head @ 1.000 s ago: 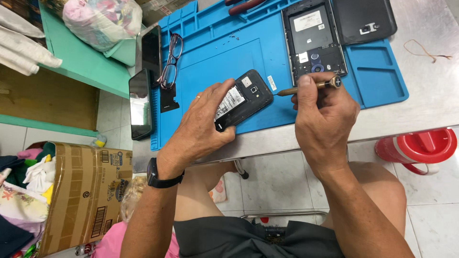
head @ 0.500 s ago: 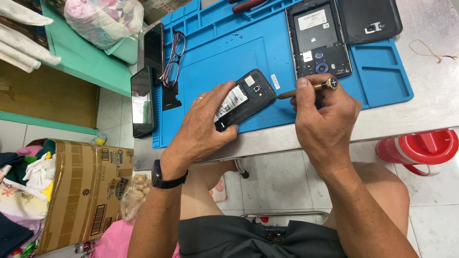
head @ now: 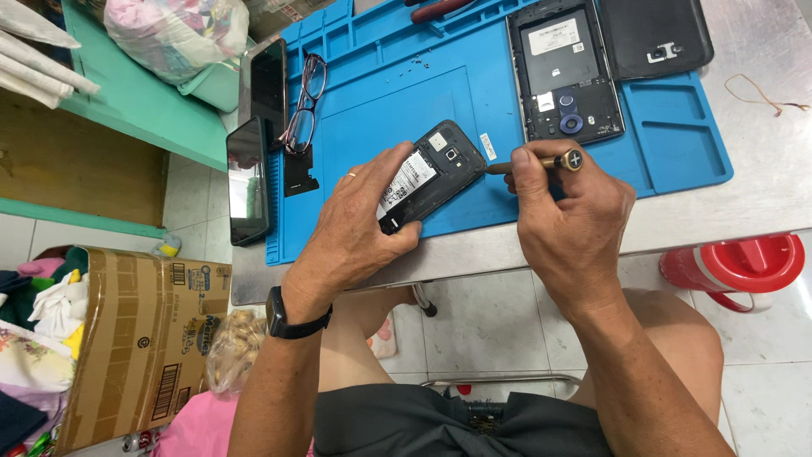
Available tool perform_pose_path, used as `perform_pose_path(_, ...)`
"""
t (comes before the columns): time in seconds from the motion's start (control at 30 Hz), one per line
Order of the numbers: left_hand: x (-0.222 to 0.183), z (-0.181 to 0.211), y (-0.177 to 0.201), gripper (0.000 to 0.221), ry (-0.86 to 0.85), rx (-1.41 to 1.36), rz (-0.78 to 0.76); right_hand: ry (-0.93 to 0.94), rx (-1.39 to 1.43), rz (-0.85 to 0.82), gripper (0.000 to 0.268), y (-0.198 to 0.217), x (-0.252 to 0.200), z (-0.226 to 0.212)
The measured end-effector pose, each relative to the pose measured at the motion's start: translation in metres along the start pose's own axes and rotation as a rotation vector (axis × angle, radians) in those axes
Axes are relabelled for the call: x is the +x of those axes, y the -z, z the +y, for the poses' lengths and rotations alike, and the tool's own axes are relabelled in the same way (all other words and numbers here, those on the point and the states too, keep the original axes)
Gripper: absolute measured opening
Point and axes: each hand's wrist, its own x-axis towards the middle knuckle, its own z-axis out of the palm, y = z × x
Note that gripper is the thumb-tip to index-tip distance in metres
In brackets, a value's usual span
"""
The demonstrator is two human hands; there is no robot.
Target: The person uses a screwdriver to remove a screw from the internal frame of a mobile phone and then pulls a small electronic component out by hand.
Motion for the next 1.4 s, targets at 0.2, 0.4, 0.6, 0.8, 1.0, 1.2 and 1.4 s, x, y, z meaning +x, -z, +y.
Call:
perform_pose_path(0.2, 0.002, 0.0, 0.002, 0.085, -0.004, 0.03, -0.022, 0.017, -0.024, -0.011, 0.012, 0.0, 0.0, -0.001)
perform_pose_path(0.4, 0.003, -0.003, 0.001, 0.086, -0.041, 0.08, -0.008, 0.041, -0.002, -0.031, 0.013, 0.002, 0.001, -0.003)
perform_pose_path(0.6, 0.005, -0.002, 0.006, 0.088, -0.013, 0.079, -0.07, 0.022, 0.079, -0.03, 0.012, 0.004, 0.003, -0.007)
perform_pose_path(0.8, 0.004, 0.005, 0.007, 0.091, 0.039, 0.06, -0.076, -0.088, 0.216, 0.009, 0.016, 0.002, 0.005, -0.012)
perform_pose_path(1.0, -0.004, -0.001, -0.003, 0.089, 0.009, 0.039, -0.002, -0.09, 0.157, 0.024, 0.016, 0.001, 0.004, -0.009)
perform_pose_path(1.2, -0.006, 0.001, -0.008, 0.087, -0.072, 0.172, 0.075, -0.074, 0.106, 0.044, 0.015, -0.002, 0.004, -0.005)
perform_pose_path(1.4, -0.005, 0.005, -0.008, 0.085, -0.089, 0.256, 0.114, -0.099, 0.127, 0.05, 0.015, -0.001, 0.005, -0.007)
